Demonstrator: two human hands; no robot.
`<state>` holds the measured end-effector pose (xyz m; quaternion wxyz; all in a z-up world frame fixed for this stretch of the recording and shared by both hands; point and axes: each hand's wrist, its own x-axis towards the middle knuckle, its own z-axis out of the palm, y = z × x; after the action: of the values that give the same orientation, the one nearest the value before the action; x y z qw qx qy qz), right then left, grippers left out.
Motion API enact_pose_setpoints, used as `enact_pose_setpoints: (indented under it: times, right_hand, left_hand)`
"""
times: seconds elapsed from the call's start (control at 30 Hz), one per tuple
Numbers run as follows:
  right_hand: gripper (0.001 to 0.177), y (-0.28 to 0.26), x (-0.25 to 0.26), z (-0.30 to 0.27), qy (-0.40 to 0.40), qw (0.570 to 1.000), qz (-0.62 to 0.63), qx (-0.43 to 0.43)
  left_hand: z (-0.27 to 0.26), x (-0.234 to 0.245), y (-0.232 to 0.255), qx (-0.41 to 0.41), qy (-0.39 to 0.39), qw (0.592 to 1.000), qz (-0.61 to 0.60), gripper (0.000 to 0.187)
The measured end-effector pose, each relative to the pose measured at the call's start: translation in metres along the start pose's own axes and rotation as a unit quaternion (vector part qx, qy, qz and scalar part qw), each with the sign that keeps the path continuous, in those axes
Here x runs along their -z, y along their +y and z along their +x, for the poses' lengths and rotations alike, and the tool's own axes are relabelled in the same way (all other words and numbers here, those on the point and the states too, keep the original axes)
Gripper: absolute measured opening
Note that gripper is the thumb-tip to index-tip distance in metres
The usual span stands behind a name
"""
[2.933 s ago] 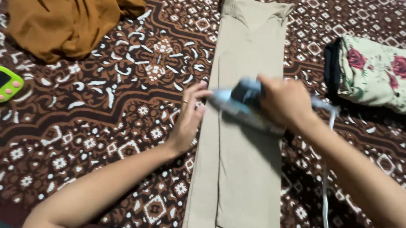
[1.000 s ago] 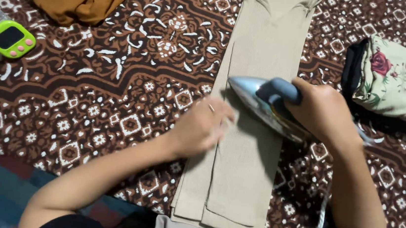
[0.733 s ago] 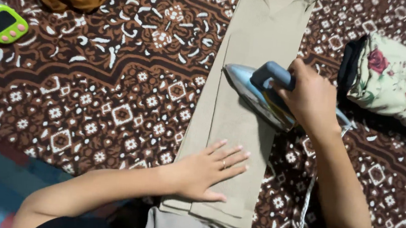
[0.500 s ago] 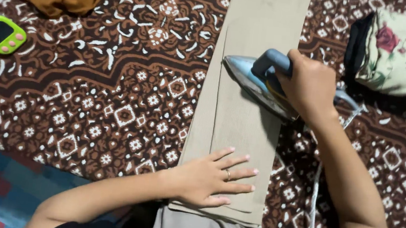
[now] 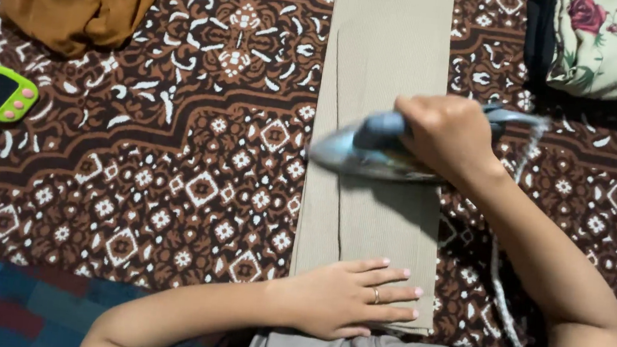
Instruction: The person irons a beige long-sleeved shirt laid flat on a patterned bedspread, smoothing the body and sleeves with a handheld iron. The person then folds the shirt neatly and places it on top of a stack of other folded clothes.
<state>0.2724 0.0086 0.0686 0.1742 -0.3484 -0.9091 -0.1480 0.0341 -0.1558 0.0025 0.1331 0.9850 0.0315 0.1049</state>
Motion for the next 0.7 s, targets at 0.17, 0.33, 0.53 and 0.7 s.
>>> enact_pose_setpoints:
  times: [0.17,0.33,0.53,0.7]
  right_hand:
    - [0.019,-0.002,0.018,0.002,-0.141,0.985,0.004,-0.102]
    - [0.015,-0.021,0.026,-0.009,-0.089,0.995,0.054,-0.014]
    - [0.015,-0.046,0.030,-0.011,-0.123,0.965,-0.037,-0.230]
    - [0.012,-0.079,0.054,-0.031,-0.189,0.954,0.053,-0.226]
  left_hand:
    - [-0.001,0.012,0.000,-0.031,-0.012,0.999,-0.015,0.062]
    - [-0.001,0.010,-0.006,-0.061,-0.013,0.993,-0.099,0.062]
    - [0.004,0.006,0.001,-0.071,-0.042,0.989,-0.123,0.072]
    - [0.004,0.005,-0.001,-0.111,-0.044,0.991,-0.055,0.069]
